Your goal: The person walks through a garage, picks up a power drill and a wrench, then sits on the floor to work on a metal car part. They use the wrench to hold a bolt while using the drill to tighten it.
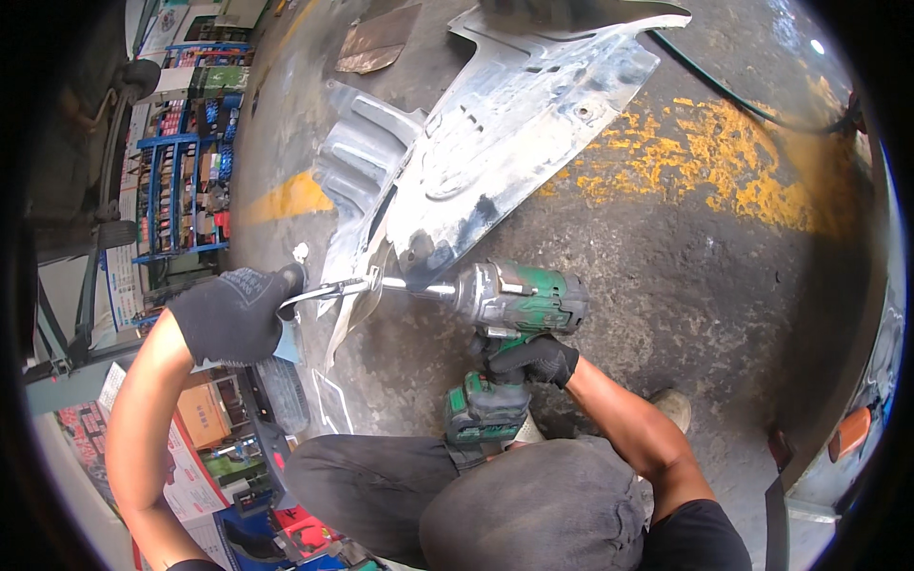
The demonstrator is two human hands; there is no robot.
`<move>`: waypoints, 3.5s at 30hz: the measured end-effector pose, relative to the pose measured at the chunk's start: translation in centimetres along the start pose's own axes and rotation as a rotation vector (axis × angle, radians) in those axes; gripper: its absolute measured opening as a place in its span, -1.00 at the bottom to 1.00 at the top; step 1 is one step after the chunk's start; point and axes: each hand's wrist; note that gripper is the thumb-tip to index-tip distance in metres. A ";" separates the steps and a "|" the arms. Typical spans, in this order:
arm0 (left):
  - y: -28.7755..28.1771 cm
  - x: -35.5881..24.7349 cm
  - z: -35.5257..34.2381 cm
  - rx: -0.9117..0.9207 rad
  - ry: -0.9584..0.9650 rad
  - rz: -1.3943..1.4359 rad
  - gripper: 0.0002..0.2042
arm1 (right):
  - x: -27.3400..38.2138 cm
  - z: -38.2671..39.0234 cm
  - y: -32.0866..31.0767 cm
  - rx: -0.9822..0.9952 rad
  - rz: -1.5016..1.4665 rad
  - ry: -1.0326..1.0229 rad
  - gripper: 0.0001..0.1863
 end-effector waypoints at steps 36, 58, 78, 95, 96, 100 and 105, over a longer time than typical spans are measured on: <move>-6.0 0.8 -1.2 0.569 -0.051 0.051 -0.36 | -0.8 -0.6 -1.4 0.038 -0.032 0.043 -0.48; -1.7 1.3 -2.3 0.214 -0.176 0.292 -0.54 | -3.0 -0.7 0.0 0.028 -0.133 0.013 -0.47; 7.8 1.8 -0.3 -0.796 0.147 0.222 -0.69 | 6.9 -1.8 6.5 -0.055 0.147 0.005 -0.49; 1.2 4.7 12.8 -0.795 0.154 0.953 -0.71 | 20.0 4.4 33.1 -0.393 0.821 -0.056 -0.64; 1.2 4.4 12.2 -0.819 0.193 0.986 -0.71 | 18.9 5.1 33.3 -0.537 0.423 0.108 -0.68; 0.5 3.3 11.4 -0.651 0.221 1.053 -0.68 | 12.5 4.6 29.8 -0.534 0.008 0.062 -0.68; 1.5 3.5 9.8 -0.512 0.333 1.112 -0.71 | 11.4 4.3 30.1 -0.626 -0.137 -0.078 -0.64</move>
Point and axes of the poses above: each hand's wrist, its own z-axis away from the middle knuckle, its own y-axis out of the palm, x = y × z, and after that the axes turned 2 degrees about y, right-handed
